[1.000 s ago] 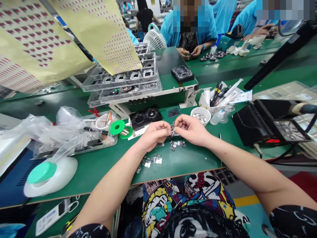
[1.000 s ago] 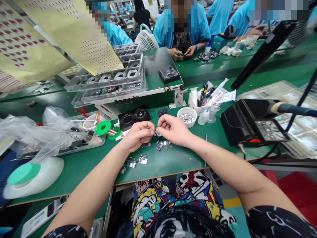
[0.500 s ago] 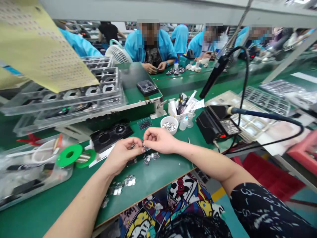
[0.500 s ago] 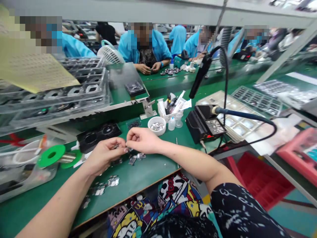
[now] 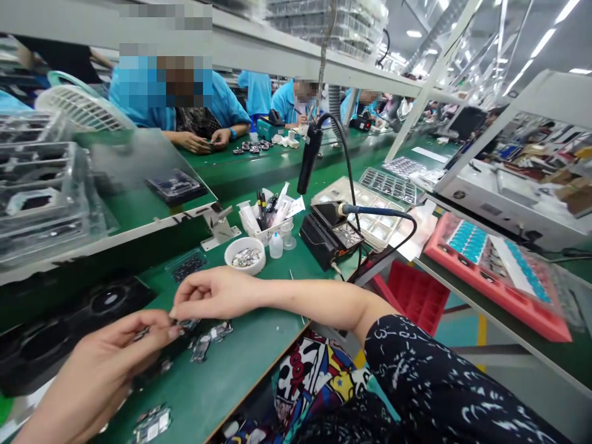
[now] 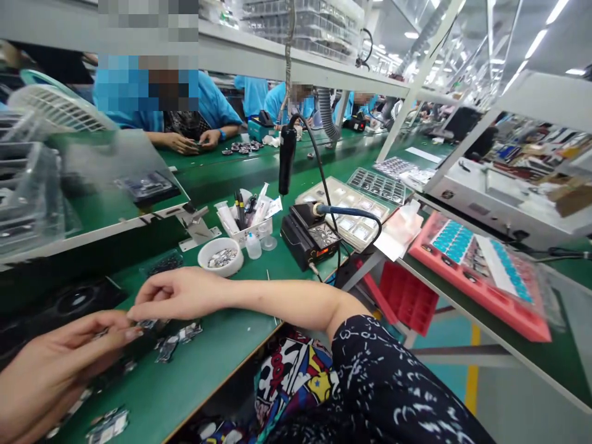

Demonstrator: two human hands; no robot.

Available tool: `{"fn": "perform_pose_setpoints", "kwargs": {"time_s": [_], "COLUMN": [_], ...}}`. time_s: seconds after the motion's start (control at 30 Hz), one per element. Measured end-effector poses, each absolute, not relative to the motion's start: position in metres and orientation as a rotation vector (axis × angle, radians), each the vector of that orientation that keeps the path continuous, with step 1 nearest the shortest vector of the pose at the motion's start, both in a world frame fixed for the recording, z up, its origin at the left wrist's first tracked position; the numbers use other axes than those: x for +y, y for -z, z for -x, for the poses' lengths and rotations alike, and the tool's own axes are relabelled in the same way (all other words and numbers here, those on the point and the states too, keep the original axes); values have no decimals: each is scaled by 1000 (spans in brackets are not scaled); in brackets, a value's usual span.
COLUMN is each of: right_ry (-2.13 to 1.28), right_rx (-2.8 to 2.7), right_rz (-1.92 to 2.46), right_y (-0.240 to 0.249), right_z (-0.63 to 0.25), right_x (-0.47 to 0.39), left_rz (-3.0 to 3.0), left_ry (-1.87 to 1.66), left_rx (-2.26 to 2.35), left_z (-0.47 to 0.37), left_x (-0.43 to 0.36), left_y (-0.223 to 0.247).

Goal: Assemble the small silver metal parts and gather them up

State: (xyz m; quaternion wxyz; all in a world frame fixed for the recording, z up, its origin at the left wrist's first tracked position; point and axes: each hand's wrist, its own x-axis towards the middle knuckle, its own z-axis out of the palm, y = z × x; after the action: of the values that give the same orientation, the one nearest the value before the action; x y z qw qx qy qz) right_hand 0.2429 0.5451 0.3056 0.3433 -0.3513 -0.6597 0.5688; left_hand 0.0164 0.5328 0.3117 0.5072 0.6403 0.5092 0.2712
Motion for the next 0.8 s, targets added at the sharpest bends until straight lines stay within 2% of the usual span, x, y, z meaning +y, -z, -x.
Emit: {"fn": "perform_pose_setpoints", "kwargs": {"time_s": [0.13,0.4,0.57,0.73,0.8], "right_ry": [-1490,-1352,-1153,-1263,-1196], "right_rx": [-1733,-1885,-1879,-1816,-1792], "right_rz": [880,960,1042,1093,1185], "right_y": [-307,-309,-315,-313,-309], "right_z": [-241,-248,-242,-242,-245], "right_x": [544,549,539,551,556], "left_rz": [-1254,-1390,-1460,-1454,-1451], "left_ry": [-681,-735,-867,-928,-929], "left_rx": [1314,1340,1161,1023,963], "left_z": [-17,-18,-29,-23,-17], "left_x": [533,541,526,540,544], "left_y": [-316,-305,-322,-323,-318]}}
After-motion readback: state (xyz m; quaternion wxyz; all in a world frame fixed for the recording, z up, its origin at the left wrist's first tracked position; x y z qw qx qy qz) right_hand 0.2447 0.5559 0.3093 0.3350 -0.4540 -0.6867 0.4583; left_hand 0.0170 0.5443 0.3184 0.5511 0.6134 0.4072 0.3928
